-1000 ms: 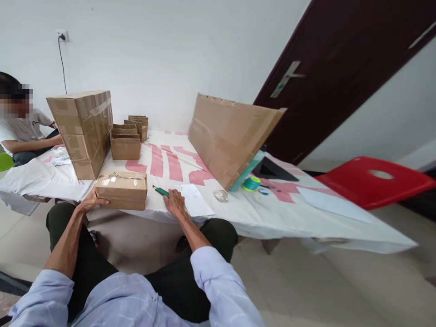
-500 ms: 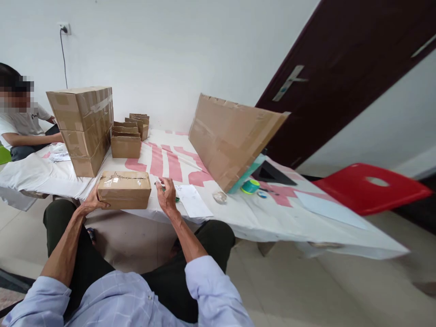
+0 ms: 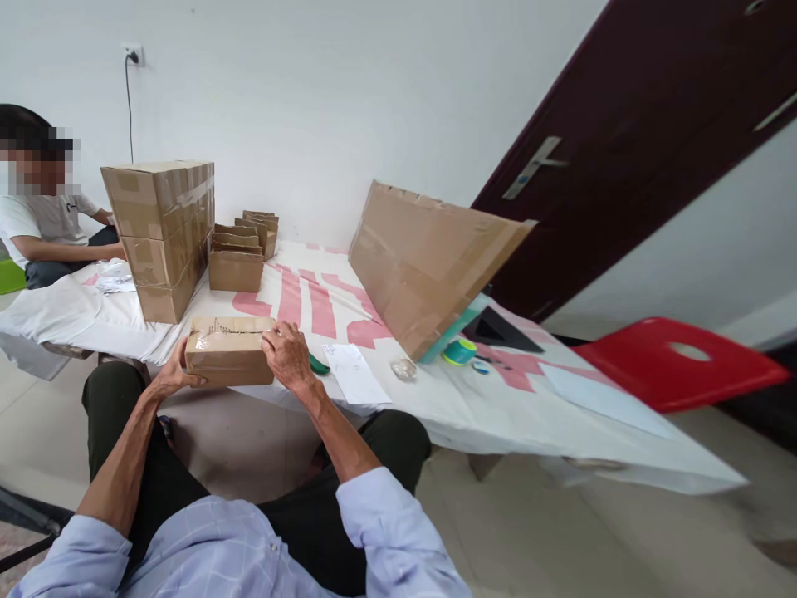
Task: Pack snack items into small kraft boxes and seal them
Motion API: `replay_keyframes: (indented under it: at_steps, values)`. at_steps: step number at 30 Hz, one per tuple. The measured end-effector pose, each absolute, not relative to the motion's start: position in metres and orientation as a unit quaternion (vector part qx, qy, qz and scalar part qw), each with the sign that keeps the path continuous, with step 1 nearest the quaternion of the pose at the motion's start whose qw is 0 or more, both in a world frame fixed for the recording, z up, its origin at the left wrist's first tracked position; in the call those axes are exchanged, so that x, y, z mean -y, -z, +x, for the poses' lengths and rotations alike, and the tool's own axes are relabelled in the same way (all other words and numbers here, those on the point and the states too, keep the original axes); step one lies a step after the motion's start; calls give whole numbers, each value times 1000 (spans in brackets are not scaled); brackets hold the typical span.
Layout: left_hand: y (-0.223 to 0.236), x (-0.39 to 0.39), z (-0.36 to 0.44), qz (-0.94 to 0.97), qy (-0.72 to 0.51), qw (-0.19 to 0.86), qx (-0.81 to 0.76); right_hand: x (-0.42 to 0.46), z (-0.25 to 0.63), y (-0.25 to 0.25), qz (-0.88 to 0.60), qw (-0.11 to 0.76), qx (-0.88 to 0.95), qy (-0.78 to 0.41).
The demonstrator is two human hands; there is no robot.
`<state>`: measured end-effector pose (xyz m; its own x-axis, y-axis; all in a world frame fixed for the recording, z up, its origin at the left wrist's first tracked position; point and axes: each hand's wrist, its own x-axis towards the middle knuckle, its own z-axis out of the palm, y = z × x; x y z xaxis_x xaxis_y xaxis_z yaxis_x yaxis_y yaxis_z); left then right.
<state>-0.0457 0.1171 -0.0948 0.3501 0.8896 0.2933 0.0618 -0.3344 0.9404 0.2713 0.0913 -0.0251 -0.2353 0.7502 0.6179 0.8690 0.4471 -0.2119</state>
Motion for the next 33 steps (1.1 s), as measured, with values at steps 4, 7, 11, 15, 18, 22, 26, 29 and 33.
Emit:
replay_keyframes:
  at_steps: [4, 7, 11, 15, 18, 22, 26, 29, 33]
  values:
    - [95, -116, -46, 683, -454, 454, -348, -89, 269, 23, -511, 338, 787, 75]
    - [97, -117, -45, 680, -457, 452, -353, -89, 270, 25, -491, 363, 790, 53]
    - [101, -119, -44, 684, -456, 442, -358, -91, 273, 29, -471, 407, 783, 14]
    - [105, -121, -43, 684, -460, 438, -358, -90, 278, 31, -470, 430, 770, -18]
    - [105, -120, -41, 680, -465, 441, -358, -89, 281, 30, -467, 439, 767, -35]
    - [99, -115, -38, 681, -472, 436, -352, -88, 286, 28, -461, 442, 767, -62]
    - [95, -110, -36, 686, -475, 432, -342, -89, 288, 28, -460, 454, 757, -92]
    - [94, -107, -35, 683, -478, 432, -344, -89, 289, 29, -466, 452, 753, -112]
    - [94, -106, -35, 681, -480, 429, -349, -90, 288, 30, -477, 449, 747, -113]
